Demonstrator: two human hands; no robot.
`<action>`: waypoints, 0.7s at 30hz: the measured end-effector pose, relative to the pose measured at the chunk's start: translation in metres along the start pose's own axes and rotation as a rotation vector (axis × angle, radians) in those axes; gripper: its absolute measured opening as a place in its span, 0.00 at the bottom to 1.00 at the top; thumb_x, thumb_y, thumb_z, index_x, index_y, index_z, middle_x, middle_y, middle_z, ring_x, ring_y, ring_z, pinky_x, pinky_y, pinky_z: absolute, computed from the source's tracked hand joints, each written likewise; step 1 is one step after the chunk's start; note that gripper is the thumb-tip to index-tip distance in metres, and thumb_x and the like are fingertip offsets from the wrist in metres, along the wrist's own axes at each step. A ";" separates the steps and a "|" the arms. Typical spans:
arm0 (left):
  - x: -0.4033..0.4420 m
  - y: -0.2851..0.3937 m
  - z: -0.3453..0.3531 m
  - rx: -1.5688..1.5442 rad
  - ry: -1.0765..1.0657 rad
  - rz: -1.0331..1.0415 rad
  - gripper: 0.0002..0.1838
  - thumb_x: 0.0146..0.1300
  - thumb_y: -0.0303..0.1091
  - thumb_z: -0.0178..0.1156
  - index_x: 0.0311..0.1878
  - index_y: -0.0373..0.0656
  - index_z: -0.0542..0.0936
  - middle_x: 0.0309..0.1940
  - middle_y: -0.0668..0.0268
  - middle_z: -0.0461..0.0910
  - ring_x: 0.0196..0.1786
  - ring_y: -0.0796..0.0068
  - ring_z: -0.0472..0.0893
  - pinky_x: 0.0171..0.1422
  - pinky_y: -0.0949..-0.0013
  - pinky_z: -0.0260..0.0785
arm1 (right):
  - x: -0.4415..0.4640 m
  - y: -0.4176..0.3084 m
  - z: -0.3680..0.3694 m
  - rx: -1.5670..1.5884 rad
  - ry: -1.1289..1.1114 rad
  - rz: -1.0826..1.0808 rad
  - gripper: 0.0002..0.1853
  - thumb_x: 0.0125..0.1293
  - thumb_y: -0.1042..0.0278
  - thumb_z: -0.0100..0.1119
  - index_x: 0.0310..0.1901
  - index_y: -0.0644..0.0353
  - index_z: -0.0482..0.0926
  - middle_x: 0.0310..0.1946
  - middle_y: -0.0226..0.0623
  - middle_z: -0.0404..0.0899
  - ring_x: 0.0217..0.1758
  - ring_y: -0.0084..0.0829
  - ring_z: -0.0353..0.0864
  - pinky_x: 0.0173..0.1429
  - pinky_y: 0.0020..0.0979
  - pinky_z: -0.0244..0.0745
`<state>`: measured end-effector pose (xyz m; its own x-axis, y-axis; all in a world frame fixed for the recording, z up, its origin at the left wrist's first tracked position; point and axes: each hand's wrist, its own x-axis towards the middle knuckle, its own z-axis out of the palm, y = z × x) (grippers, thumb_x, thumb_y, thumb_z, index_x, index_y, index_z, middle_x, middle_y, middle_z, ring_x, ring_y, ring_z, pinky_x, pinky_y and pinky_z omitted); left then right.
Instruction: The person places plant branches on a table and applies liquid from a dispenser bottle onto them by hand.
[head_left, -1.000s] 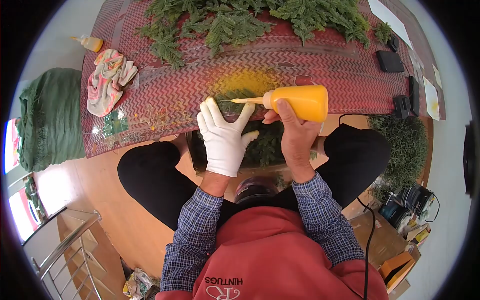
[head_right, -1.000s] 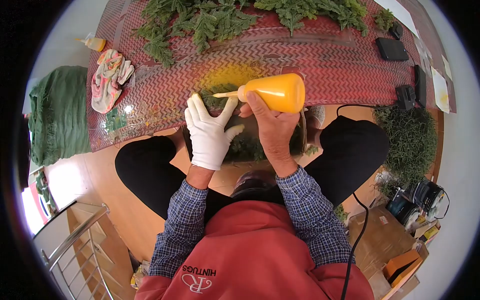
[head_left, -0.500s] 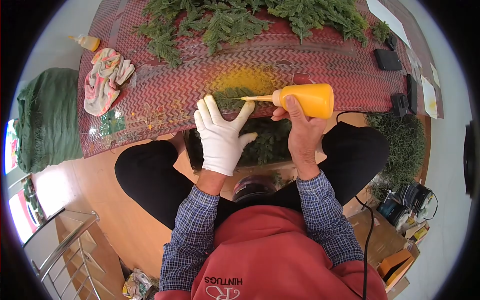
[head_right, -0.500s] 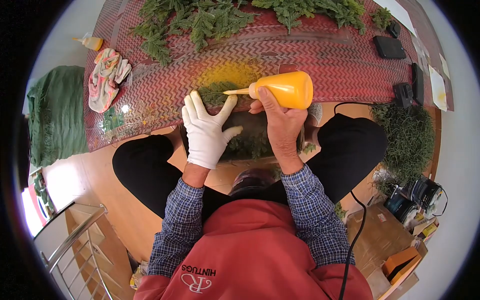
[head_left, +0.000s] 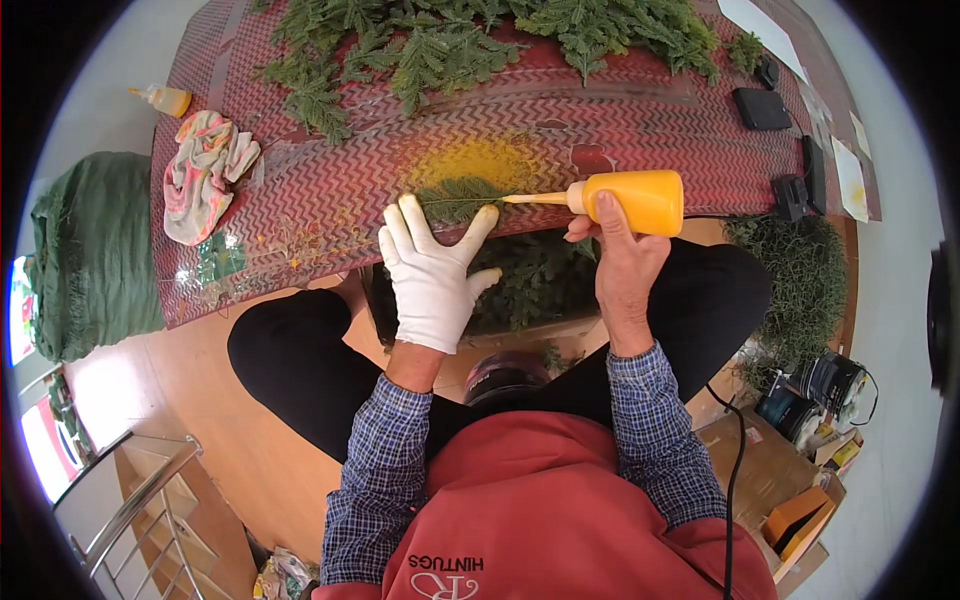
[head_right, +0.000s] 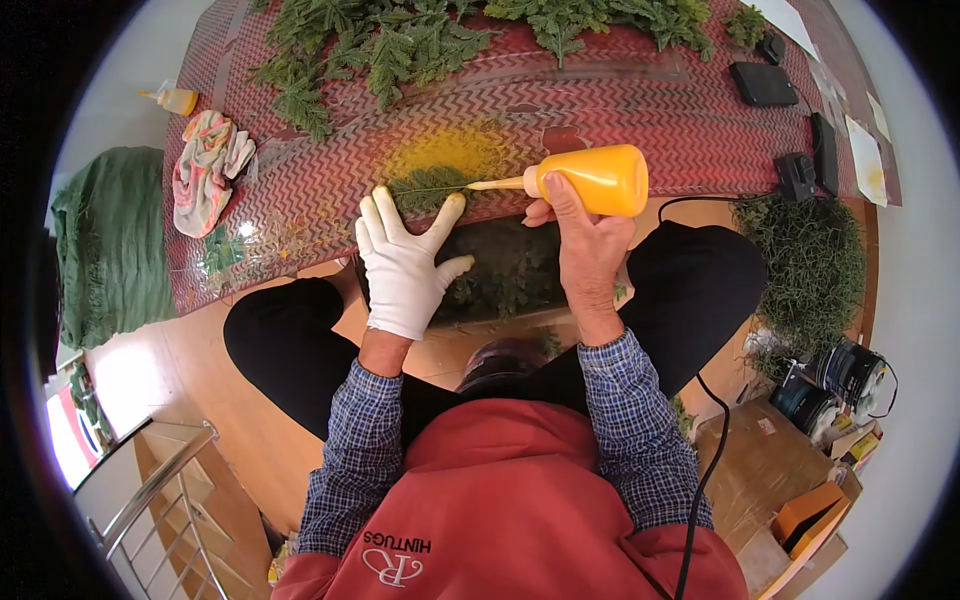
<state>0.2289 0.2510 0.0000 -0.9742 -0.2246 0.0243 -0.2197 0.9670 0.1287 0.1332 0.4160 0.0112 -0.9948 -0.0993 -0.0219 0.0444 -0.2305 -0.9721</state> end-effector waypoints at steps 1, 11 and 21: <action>0.000 0.000 0.000 0.002 0.002 0.001 0.40 0.48 0.54 0.70 0.68 0.72 0.68 0.66 0.33 0.55 0.68 0.32 0.56 0.70 0.42 0.49 | 0.001 -0.001 -0.001 0.019 0.016 0.000 0.11 0.69 0.71 0.59 0.44 0.72 0.78 0.36 0.44 0.82 0.28 0.28 0.82 0.31 0.29 0.82; 0.000 0.001 -0.001 0.017 0.012 0.009 0.40 0.48 0.54 0.70 0.68 0.71 0.68 0.65 0.33 0.56 0.67 0.33 0.57 0.70 0.42 0.50 | 0.002 -0.012 -0.009 0.080 0.032 -0.024 0.11 0.69 0.71 0.58 0.43 0.72 0.77 0.35 0.44 0.82 0.27 0.27 0.81 0.30 0.29 0.82; 0.000 0.000 0.000 0.005 0.021 0.018 0.40 0.48 0.52 0.71 0.67 0.71 0.68 0.65 0.33 0.56 0.67 0.33 0.57 0.69 0.42 0.50 | 0.006 -0.008 -0.009 0.017 0.045 -0.012 0.11 0.69 0.69 0.58 0.43 0.71 0.77 0.35 0.44 0.82 0.27 0.27 0.81 0.30 0.29 0.82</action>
<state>0.2292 0.2511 -0.0004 -0.9767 -0.2092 0.0477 -0.2021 0.9716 0.1231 0.1255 0.4264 0.0170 -0.9984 -0.0524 -0.0209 0.0333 -0.2481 -0.9682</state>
